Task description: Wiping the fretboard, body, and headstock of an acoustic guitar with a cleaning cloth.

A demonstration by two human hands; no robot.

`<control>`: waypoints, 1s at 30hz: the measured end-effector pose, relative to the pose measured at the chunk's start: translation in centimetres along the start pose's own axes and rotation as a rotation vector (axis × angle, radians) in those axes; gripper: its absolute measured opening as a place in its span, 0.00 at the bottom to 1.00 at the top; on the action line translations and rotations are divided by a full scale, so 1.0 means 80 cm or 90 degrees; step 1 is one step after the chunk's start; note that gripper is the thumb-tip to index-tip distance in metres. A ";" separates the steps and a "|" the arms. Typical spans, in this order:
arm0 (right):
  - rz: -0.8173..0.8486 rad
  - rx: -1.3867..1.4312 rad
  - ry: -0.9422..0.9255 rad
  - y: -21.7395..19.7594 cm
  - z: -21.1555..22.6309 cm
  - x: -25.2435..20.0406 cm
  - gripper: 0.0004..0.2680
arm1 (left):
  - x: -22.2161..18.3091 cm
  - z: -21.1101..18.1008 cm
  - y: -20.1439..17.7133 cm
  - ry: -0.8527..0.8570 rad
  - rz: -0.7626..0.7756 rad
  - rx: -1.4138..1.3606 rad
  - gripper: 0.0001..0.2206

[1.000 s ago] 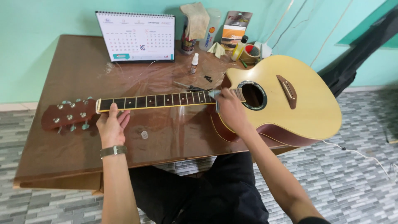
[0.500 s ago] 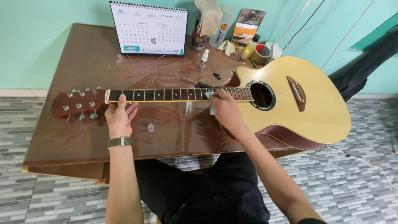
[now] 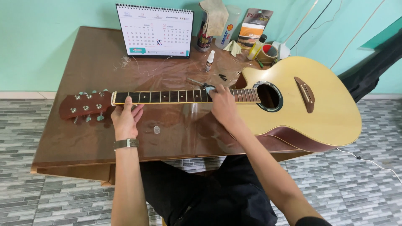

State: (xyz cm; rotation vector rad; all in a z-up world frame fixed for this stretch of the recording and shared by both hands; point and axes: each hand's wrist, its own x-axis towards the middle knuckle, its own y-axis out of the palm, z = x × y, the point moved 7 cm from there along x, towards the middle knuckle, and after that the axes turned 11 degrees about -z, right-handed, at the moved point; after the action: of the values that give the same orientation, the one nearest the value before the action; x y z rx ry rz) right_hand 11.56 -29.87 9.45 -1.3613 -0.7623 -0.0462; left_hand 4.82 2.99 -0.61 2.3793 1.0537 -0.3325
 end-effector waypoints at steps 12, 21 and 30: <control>-0.163 0.155 0.039 -0.010 -0.002 -0.041 0.05 | -0.014 -0.012 0.007 0.004 -0.007 0.007 0.21; -0.103 0.099 0.087 0.011 -0.011 0.014 0.04 | 0.013 0.003 0.006 -0.015 -0.018 -0.055 0.21; -0.055 0.090 0.012 -0.011 -0.001 0.013 0.05 | 0.021 0.012 0.010 -0.029 -0.020 -0.127 0.21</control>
State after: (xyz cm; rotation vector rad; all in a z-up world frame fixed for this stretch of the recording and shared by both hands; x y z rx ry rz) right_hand 11.97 -29.80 10.74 -1.1917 -0.7936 -0.0709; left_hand 6.57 3.06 -1.82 2.1713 1.0527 -0.2778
